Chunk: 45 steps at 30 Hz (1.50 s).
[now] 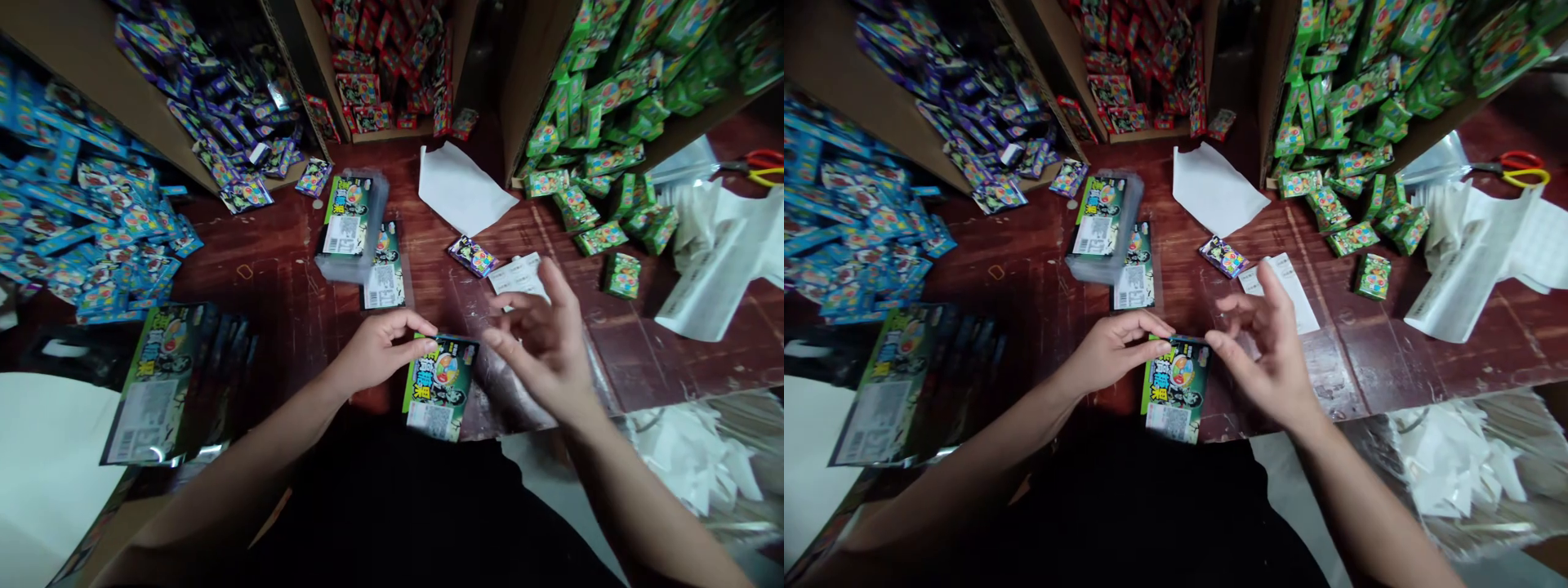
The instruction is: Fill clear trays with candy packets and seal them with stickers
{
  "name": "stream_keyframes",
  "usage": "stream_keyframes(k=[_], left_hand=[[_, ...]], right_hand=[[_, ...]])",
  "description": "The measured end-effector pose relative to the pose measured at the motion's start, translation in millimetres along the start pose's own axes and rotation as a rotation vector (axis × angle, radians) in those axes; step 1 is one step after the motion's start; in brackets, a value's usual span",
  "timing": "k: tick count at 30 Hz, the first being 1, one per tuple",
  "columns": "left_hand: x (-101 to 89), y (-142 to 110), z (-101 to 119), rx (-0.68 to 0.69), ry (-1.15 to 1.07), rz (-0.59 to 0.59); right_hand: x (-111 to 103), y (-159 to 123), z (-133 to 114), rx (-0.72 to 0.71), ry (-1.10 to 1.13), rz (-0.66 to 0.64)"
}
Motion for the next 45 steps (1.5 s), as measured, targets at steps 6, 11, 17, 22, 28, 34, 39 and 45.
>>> stream_keyframes(k=[6, 11, 17, 22, 28, 34, 39, 45], left_hand=[[9.5, 8.1, 3.0, -0.031, 0.036, -0.035], [12.6, 7.8, -0.3, -0.041, 0.035, -0.022], [9.2, 9.2, -4.9, -0.049, 0.011, -0.014], [6.0, 1.9, -7.3, -0.021, -0.051, 0.063], [-35.6, -32.4, 15.9, 0.059, 0.085, 0.303], [-157.2, -139.9, 125.7, 0.203, 0.592, 0.811], [-213.6, -219.5, 146.0, -0.192, 1.263, 0.920], [-234.6, -234.3, 72.9, -0.618, 1.349, 0.551]], right_hand=[[30.4, 35.6, -1.6, 0.249, 0.032, -0.680], [49.6, 41.1, 9.5, 0.192, -0.136, -0.816], [43.0, 39.3, 19.9, 0.124, -0.285, -0.614], [38.4, 11.9, -2.6, -0.342, -0.661, -0.299], [75.6, 25.5, 9.0, -0.307, -0.428, -0.359], [228.5, 83.7, -80.0, -0.324, -0.019, -0.483], [367.4, 104.5, -116.9, -0.278, -0.284, -0.545], [349.7, 122.5, -79.9, -0.379, -0.635, -0.417]])
Point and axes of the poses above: each hand's wrist, its own y-axis towards the middle knuckle, its own x-axis out of the palm, z = x × y, the point moved 9 cm from there along y, towards the middle knuckle, and after that the axes turned 5 degrees about x, right-handed, at the moved point
